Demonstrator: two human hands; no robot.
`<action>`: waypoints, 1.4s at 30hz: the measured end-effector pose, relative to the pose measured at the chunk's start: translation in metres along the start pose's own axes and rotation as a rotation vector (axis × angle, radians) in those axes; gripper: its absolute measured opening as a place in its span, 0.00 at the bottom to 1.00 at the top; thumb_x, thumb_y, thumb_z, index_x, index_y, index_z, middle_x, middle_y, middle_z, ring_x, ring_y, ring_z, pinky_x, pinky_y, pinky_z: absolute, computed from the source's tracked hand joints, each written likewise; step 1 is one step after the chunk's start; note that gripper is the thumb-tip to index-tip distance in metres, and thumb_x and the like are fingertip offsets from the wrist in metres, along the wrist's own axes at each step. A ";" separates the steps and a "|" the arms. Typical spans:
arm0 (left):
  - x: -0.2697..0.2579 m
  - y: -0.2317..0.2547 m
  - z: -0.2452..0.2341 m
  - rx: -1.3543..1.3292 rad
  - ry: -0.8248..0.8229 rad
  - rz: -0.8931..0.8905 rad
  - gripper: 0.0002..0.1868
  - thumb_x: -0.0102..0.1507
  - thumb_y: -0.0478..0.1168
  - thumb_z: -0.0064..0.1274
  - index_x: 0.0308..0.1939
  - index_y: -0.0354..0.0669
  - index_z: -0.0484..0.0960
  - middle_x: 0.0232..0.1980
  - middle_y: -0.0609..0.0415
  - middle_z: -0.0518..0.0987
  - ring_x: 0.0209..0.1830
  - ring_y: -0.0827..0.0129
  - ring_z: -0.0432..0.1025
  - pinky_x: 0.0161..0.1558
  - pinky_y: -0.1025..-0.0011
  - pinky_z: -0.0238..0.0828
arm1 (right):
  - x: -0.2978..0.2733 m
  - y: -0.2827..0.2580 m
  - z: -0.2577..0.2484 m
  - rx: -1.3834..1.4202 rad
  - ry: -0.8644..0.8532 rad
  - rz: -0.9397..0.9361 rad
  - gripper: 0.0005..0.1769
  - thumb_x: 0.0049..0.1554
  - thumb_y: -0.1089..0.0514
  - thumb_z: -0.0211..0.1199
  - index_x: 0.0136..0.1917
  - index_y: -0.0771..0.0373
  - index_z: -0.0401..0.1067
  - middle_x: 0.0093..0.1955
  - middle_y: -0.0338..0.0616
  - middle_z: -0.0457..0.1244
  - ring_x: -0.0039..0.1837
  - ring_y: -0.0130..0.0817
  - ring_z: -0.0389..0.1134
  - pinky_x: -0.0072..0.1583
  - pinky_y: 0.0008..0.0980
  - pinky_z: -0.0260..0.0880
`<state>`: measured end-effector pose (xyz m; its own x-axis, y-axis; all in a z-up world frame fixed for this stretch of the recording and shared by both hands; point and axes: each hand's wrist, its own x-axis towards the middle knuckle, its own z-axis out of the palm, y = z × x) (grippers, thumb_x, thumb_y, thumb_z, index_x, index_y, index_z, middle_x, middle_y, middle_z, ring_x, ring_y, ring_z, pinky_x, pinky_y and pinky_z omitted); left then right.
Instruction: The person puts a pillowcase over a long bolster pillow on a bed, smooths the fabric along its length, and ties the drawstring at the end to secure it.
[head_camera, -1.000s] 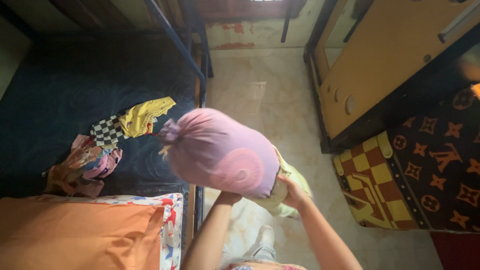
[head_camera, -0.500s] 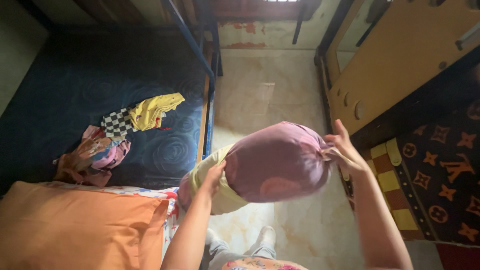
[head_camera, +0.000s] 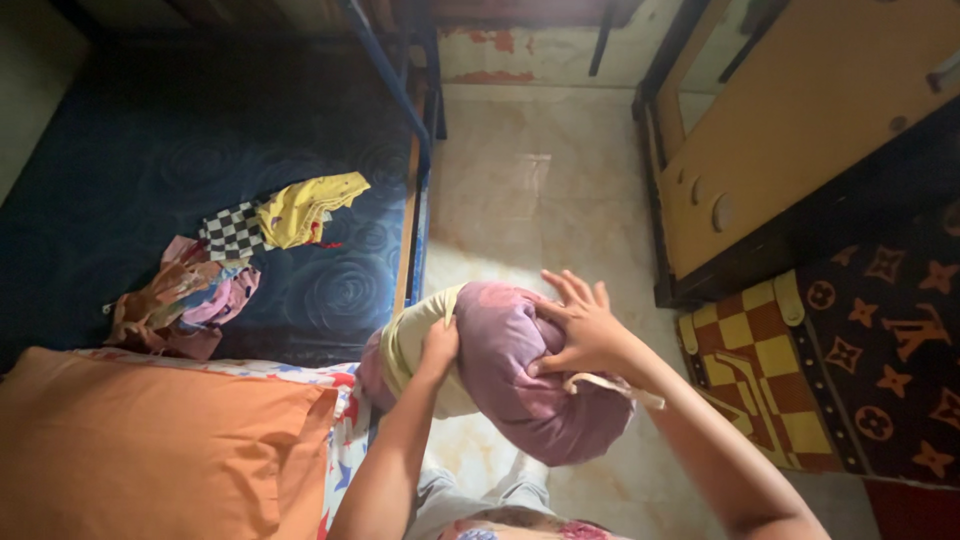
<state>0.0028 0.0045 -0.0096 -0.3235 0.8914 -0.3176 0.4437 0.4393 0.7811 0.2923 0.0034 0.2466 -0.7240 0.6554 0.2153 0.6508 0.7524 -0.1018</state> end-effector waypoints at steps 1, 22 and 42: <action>-0.005 0.007 -0.009 0.018 -0.005 -0.023 0.24 0.68 0.55 0.42 0.48 0.40 0.84 0.45 0.33 0.82 0.50 0.36 0.75 0.52 0.51 0.71 | 0.004 0.009 0.017 0.383 -0.097 0.131 0.54 0.43 0.21 0.67 0.74 0.50 0.63 0.75 0.61 0.56 0.74 0.63 0.56 0.72 0.59 0.50; -0.059 0.117 -0.126 0.072 0.480 0.269 0.17 0.70 0.49 0.45 0.44 0.40 0.82 0.44 0.38 0.82 0.43 0.37 0.75 0.45 0.47 0.70 | 0.082 -0.020 0.099 1.511 -0.355 0.749 0.43 0.57 0.44 0.62 0.79 0.63 0.55 0.74 0.47 0.59 0.73 0.34 0.60 0.71 0.36 0.61; 0.046 0.011 -0.260 0.320 0.294 0.236 0.10 0.66 0.45 0.48 0.40 0.45 0.81 0.38 0.36 0.81 0.41 0.39 0.76 0.44 0.46 0.72 | 0.234 -0.137 0.268 1.371 -0.385 0.325 0.19 0.55 0.57 0.60 0.57 0.69 0.76 0.47 0.44 0.71 0.50 0.29 0.71 0.55 0.31 0.72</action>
<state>-0.2246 0.0213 0.1236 -0.3849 0.9216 0.0498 0.7527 0.2822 0.5947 -0.0279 0.0716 0.0502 -0.7492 0.6165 -0.2421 0.2294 -0.1013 -0.9680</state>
